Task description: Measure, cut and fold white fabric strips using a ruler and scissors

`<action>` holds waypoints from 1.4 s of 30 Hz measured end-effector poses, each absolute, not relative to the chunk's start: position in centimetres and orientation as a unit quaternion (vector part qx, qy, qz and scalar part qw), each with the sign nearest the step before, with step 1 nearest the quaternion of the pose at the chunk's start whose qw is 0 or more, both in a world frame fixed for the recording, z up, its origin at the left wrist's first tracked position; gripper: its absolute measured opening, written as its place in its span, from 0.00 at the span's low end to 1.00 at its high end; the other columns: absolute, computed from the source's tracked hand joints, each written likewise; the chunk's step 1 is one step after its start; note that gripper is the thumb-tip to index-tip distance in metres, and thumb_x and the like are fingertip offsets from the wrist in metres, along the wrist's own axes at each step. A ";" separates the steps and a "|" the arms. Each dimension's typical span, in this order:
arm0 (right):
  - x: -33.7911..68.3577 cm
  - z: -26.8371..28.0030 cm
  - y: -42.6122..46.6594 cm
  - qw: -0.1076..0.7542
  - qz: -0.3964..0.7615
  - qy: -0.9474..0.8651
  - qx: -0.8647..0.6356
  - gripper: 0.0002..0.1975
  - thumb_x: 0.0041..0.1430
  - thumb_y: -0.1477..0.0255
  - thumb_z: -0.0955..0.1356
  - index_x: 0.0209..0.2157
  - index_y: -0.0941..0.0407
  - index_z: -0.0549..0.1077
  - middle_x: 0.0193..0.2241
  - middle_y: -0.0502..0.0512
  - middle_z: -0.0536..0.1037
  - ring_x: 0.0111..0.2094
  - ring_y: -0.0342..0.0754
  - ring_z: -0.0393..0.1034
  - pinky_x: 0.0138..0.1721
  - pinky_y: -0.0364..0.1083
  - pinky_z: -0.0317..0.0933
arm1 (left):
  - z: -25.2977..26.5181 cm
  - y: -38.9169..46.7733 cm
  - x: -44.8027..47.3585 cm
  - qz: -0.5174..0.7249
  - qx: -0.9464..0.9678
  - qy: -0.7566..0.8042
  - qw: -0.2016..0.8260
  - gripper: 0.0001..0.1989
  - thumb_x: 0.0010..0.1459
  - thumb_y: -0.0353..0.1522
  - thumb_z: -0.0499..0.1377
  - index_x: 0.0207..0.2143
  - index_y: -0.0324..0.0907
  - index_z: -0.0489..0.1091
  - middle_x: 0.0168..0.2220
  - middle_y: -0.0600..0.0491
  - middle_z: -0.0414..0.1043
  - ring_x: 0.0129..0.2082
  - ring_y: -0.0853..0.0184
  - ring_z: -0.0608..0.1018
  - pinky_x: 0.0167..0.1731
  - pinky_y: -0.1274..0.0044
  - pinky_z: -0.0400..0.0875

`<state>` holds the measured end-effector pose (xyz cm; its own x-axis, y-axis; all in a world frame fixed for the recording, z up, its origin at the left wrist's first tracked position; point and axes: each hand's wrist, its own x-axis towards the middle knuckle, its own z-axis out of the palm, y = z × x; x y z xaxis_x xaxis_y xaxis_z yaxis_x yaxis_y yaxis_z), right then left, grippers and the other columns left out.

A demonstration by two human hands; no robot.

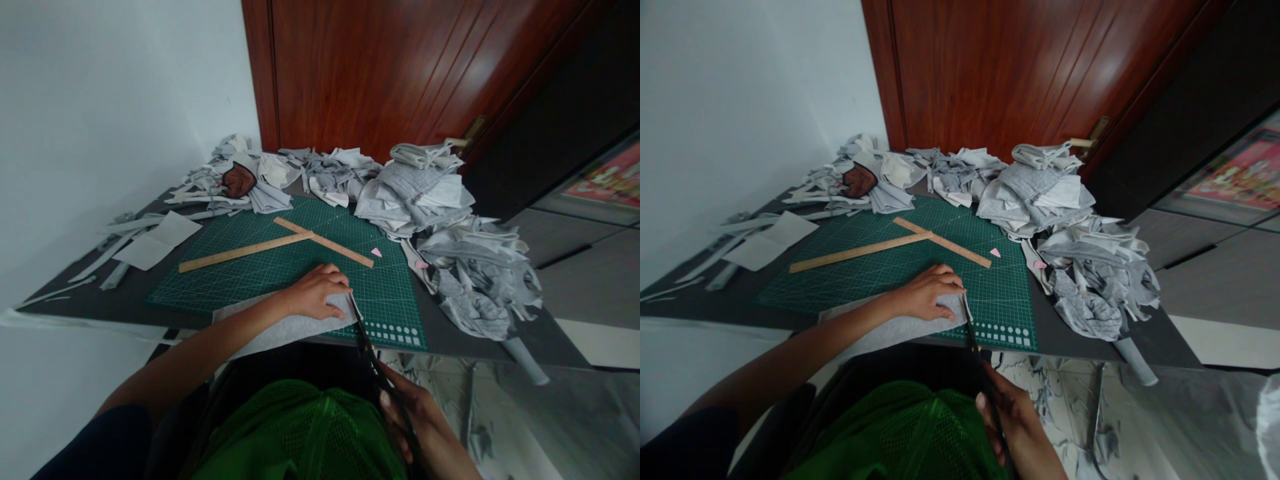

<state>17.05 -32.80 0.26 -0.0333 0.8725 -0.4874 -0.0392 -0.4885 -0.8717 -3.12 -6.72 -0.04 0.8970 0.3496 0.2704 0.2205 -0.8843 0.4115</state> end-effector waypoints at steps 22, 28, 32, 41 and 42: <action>16.2 -0.1 -33.3 0.398 0.599 -0.323 -0.615 0.47 0.57 0.44 0.72 0.68 0.59 0.65 0.17 0.39 0.56 0.17 0.39 0.48 0.16 0.39 0.47 | -0.1 -6.6 -3.1 0.174 0.945 0.174 0.217 0.26 0.51 0.45 0.74 0.50 0.49 0.75 0.53 0.54 0.77 0.54 0.55 0.71 0.52 0.67 0.59; 16.1 0.2 -33.2 0.394 0.594 -0.333 -0.617 0.47 0.59 0.44 0.71 0.69 0.62 0.63 0.17 0.38 0.55 0.17 0.38 0.47 0.16 0.39 0.47 | 0.0 -6.5 -3.0 0.163 0.946 0.177 0.218 0.25 0.51 0.45 0.74 0.50 0.50 0.77 0.52 0.54 0.77 0.53 0.55 0.71 0.51 0.67 0.59; 16.4 0.1 -33.2 0.404 0.606 -0.353 -0.588 0.50 0.57 0.40 0.70 0.69 0.60 0.64 0.19 0.40 0.59 0.17 0.38 0.47 0.16 0.39 0.47 | -0.1 -6.4 -3.0 0.166 0.947 0.170 0.217 0.25 0.52 0.46 0.73 0.51 0.52 0.78 0.53 0.54 0.76 0.54 0.55 0.71 0.52 0.66 0.59; 16.5 -0.1 -33.1 0.399 0.618 -0.330 -0.591 0.47 0.57 0.44 0.73 0.69 0.59 0.64 0.18 0.40 0.60 0.16 0.37 0.49 0.15 0.38 0.50 | -0.1 -6.4 -3.0 0.171 0.947 0.164 0.217 0.22 0.55 0.47 0.71 0.49 0.51 0.77 0.53 0.54 0.77 0.53 0.54 0.71 0.51 0.66 0.59; 16.6 0.1 -33.0 0.396 0.621 -0.327 -0.592 0.47 0.58 0.45 0.73 0.68 0.60 0.65 0.17 0.39 0.59 0.15 0.37 0.48 0.15 0.37 0.49 | -0.2 -6.4 -3.0 0.172 0.947 0.166 0.217 0.23 0.54 0.47 0.72 0.50 0.50 0.77 0.53 0.54 0.77 0.53 0.54 0.71 0.51 0.66 0.59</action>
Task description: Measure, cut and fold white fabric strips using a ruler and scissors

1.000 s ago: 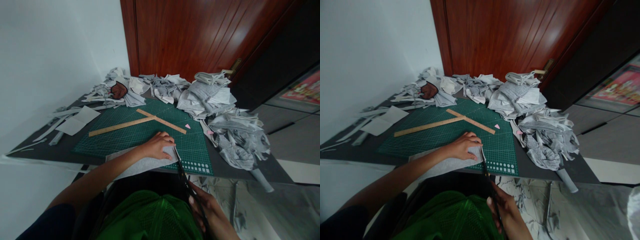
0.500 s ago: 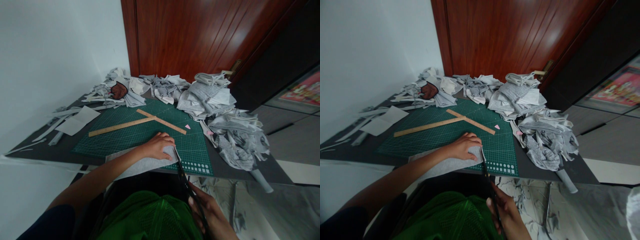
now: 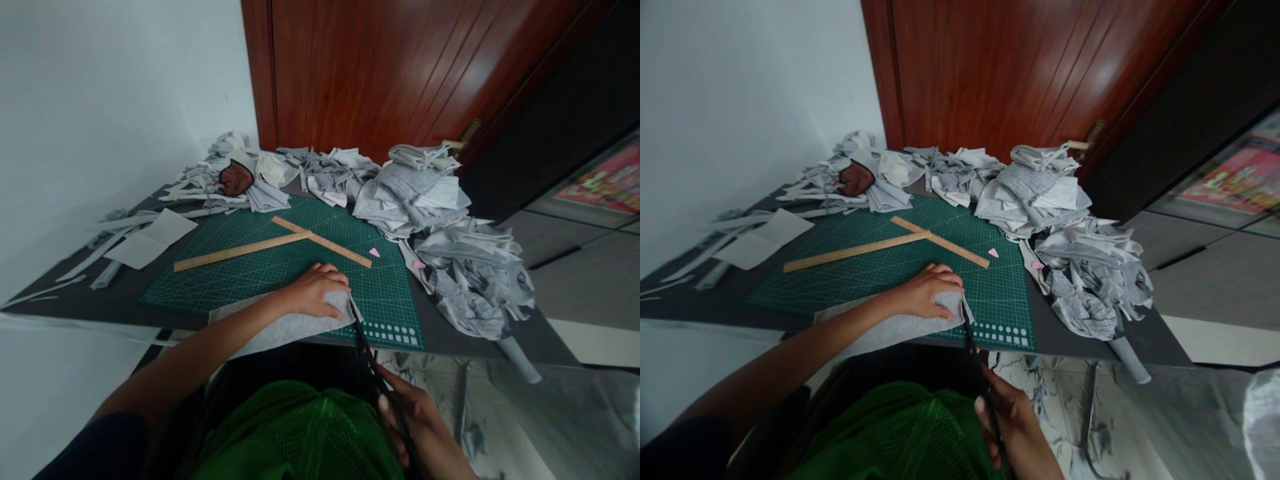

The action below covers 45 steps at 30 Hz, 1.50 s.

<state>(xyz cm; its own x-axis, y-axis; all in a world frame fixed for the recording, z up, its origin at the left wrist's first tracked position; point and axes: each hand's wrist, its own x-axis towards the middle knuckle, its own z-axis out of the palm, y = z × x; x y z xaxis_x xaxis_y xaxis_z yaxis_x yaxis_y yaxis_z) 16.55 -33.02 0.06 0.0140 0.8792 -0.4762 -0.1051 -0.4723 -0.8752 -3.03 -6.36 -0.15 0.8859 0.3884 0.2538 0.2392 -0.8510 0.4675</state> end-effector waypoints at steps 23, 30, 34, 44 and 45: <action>16.4 0.7 -29.9 0.387 0.606 -0.364 -0.593 0.45 0.60 0.47 0.72 0.68 0.62 0.64 0.19 0.38 0.56 0.17 0.37 0.47 0.16 0.38 0.47 | -0.5 -6.7 -2.9 0.180 0.923 0.215 0.263 0.44 0.46 0.44 0.76 0.62 0.47 0.62 0.61 0.45 0.71 0.62 0.48 0.71 0.60 0.60 0.59; 16.5 0.5 -30.2 0.390 0.601 -0.368 -0.593 0.46 0.59 0.46 0.72 0.68 0.60 0.64 0.20 0.39 0.57 0.17 0.37 0.48 0.16 0.38 0.48 | -0.8 -6.6 -2.9 0.191 0.920 0.208 0.273 0.47 0.47 0.45 0.75 0.65 0.48 0.59 0.60 0.45 0.72 0.62 0.48 0.71 0.60 0.60 0.59; 16.6 0.2 -30.3 0.385 0.605 -0.361 -0.596 0.46 0.60 0.46 0.72 0.69 0.61 0.63 0.20 0.39 0.57 0.18 0.38 0.48 0.16 0.38 0.49 | -1.0 -6.5 -2.9 0.197 0.918 0.210 0.274 0.51 0.47 0.45 0.75 0.68 0.48 0.54 0.58 0.46 0.74 0.61 0.48 0.72 0.60 0.59 0.58; 16.2 0.8 -30.1 0.382 0.607 -0.362 -0.596 0.49 0.59 0.46 0.73 0.70 0.63 0.61 0.18 0.37 0.56 0.17 0.38 0.47 0.16 0.39 0.47 | -1.1 -6.5 -2.8 0.199 0.918 0.216 0.267 0.49 0.45 0.46 0.76 0.65 0.47 0.58 0.61 0.44 0.72 0.61 0.47 0.72 0.60 0.59 0.59; 16.2 0.8 -30.1 0.380 0.606 -0.365 -0.596 0.49 0.58 0.45 0.72 0.70 0.63 0.61 0.18 0.37 0.56 0.17 0.38 0.47 0.16 0.39 0.48 | -1.0 -6.5 -2.8 0.198 0.918 0.215 0.267 0.49 0.45 0.45 0.76 0.65 0.48 0.58 0.61 0.44 0.72 0.62 0.47 0.72 0.60 0.59 0.59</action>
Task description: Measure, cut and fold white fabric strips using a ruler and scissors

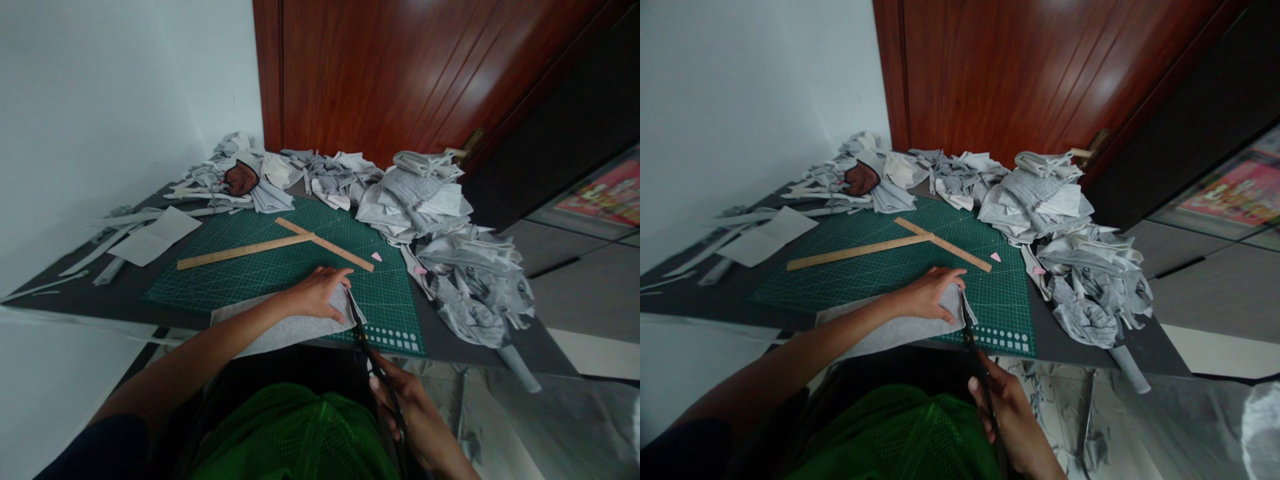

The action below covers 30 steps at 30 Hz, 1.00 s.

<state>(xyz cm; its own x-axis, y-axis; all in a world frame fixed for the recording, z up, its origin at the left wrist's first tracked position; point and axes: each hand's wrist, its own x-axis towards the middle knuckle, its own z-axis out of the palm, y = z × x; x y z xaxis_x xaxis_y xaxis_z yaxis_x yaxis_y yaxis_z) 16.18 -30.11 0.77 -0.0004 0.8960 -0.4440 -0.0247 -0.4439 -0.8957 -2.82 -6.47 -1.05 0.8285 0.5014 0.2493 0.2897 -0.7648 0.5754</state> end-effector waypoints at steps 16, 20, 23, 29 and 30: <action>16.9 1.0 -29.4 0.384 0.622 -0.308 -0.609 0.54 0.47 0.44 0.78 0.67 0.61 0.65 0.21 0.41 0.66 0.14 0.35 0.53 0.12 0.37 0.51 | -1.3 -6.5 -2.7 0.197 0.917 0.212 0.274 0.55 0.47 0.46 0.76 0.69 0.47 0.50 0.59 0.45 0.74 0.61 0.48 0.72 0.61 0.60 0.58; 17.1 1.2 -28.9 0.385 0.624 -0.300 -0.610 0.53 0.48 0.44 0.78 0.67 0.60 0.65 0.21 0.41 0.68 0.14 0.35 0.54 0.12 0.36 0.51 | -1.3 -6.5 -2.7 0.199 0.916 0.211 0.277 0.57 0.47 0.46 0.76 0.71 0.48 0.48 0.59 0.46 0.74 0.62 0.47 0.71 0.61 0.59 0.57; 16.8 1.4 -28.3 0.393 0.621 -0.294 -0.611 0.53 0.46 0.45 0.79 0.65 0.61 0.65 0.21 0.41 0.70 0.14 0.35 0.57 0.12 0.36 0.51 | -1.2 -6.6 -2.8 0.203 0.915 0.210 0.280 0.56 0.46 0.47 0.76 0.70 0.49 0.49 0.60 0.45 0.73 0.63 0.47 0.71 0.62 0.58 0.57; 16.1 2.0 -27.1 0.401 0.618 -0.298 -0.607 0.53 0.44 0.44 0.79 0.64 0.62 0.68 0.21 0.42 0.70 0.14 0.36 0.57 0.11 0.37 0.53 | -1.2 -6.6 -2.8 0.205 0.913 0.205 0.287 0.56 0.46 0.43 0.76 0.70 0.47 0.49 0.61 0.43 0.72 0.65 0.47 0.69 0.63 0.56 0.58; 16.0 2.0 -27.0 0.401 0.619 -0.302 -0.604 0.53 0.44 0.44 0.79 0.64 0.62 0.68 0.21 0.42 0.70 0.14 0.36 0.57 0.11 0.37 0.53 | -1.2 -6.6 -2.8 0.206 0.913 0.204 0.287 0.55 0.46 0.41 0.76 0.70 0.47 0.49 0.62 0.43 0.70 0.66 0.47 0.68 0.63 0.56 0.58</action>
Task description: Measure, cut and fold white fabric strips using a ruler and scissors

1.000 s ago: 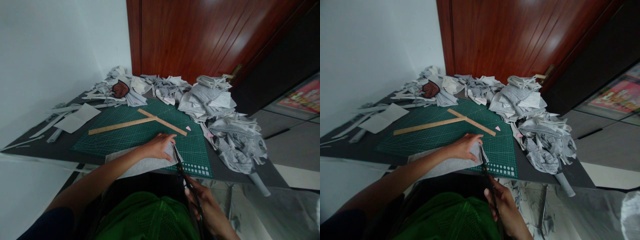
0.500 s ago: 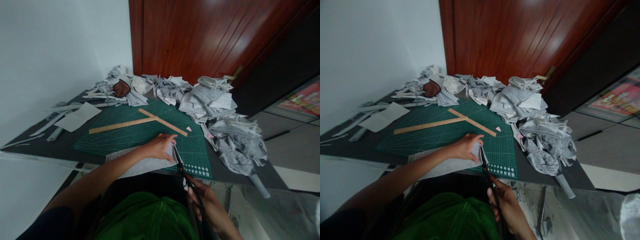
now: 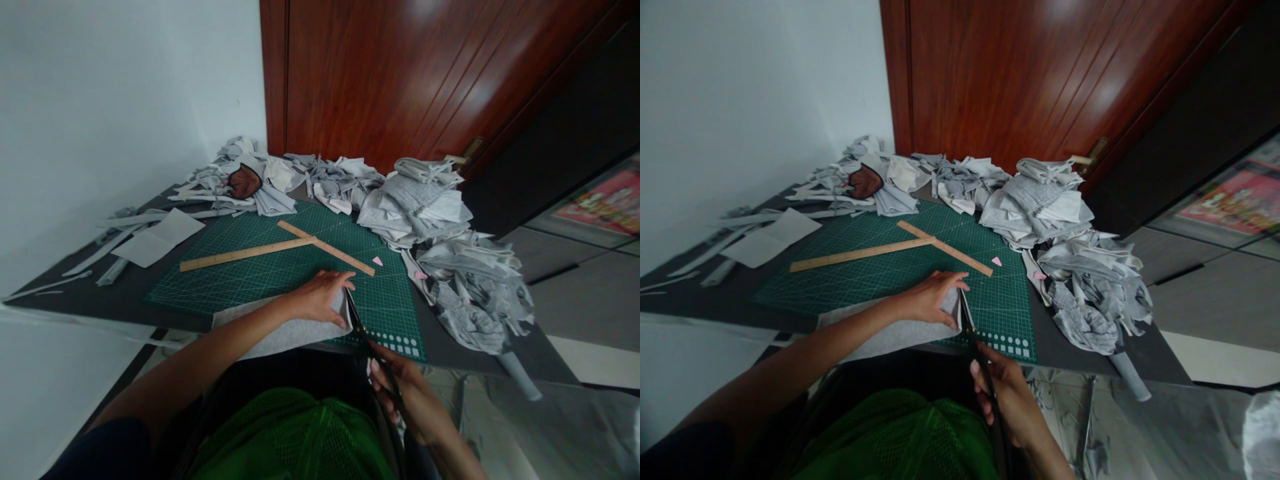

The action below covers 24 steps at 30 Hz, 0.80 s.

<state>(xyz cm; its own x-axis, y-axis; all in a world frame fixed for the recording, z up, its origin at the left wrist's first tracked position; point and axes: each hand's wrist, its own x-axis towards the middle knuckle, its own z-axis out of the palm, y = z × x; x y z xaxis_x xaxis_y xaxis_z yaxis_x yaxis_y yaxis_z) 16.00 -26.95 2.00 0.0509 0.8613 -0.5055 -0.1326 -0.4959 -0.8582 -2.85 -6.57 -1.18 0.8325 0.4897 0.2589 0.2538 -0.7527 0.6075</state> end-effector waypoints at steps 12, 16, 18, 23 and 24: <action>16.8 1.3 -27.4 0.388 0.622 -0.325 -0.597 0.52 0.48 0.46 0.78 0.66 0.61 0.66 0.22 0.42 0.69 0.14 0.35 0.56 0.13 0.36 0.53 | -1.1 -6.9 -2.8 0.236 0.915 0.278 0.172 0.40 0.36 0.51 0.77 0.48 0.43 0.68 0.51 0.45 0.67 0.53 0.49 0.69 0.54 0.59 0.67; 16.7 1.3 -27.6 0.396 0.622 -0.322 -0.594 0.49 0.50 0.46 0.78 0.65 0.60 0.67 0.23 0.42 0.69 0.14 0.35 0.56 0.13 0.37 0.53 | -1.0 -6.8 -2.8 0.223 0.925 0.263 0.159 0.37 0.39 0.53 0.75 0.47 0.45 0.69 0.51 0.47 0.68 0.53 0.50 0.69 0.53 0.61 0.65; 16.5 1.3 -27.6 0.395 0.619 -0.324 -0.597 0.48 0.50 0.46 0.78 0.64 0.59 0.67 0.23 0.42 0.69 0.15 0.35 0.56 0.13 0.37 0.53 | -1.0 -6.7 -2.8 0.224 0.927 0.254 0.163 0.38 0.40 0.54 0.75 0.49 0.45 0.69 0.53 0.47 0.68 0.53 0.50 0.69 0.53 0.61 0.64; 16.6 1.5 -27.6 0.379 0.625 -0.315 -0.606 0.52 0.48 0.46 0.79 0.66 0.60 0.62 0.24 0.42 0.70 0.16 0.37 0.58 0.14 0.37 0.53 | -1.3 -6.5 -2.7 0.220 0.927 0.240 0.186 0.41 0.41 0.56 0.73 0.53 0.46 0.71 0.55 0.46 0.69 0.56 0.48 0.68 0.57 0.60 0.60; 16.7 1.6 -27.6 0.379 0.625 -0.318 -0.604 0.51 0.49 0.47 0.78 0.66 0.58 0.61 0.25 0.43 0.71 0.17 0.37 0.59 0.14 0.37 0.54 | -1.3 -6.5 -2.7 0.216 0.927 0.242 0.187 0.40 0.42 0.56 0.73 0.53 0.47 0.71 0.56 0.46 0.69 0.57 0.48 0.68 0.57 0.59 0.60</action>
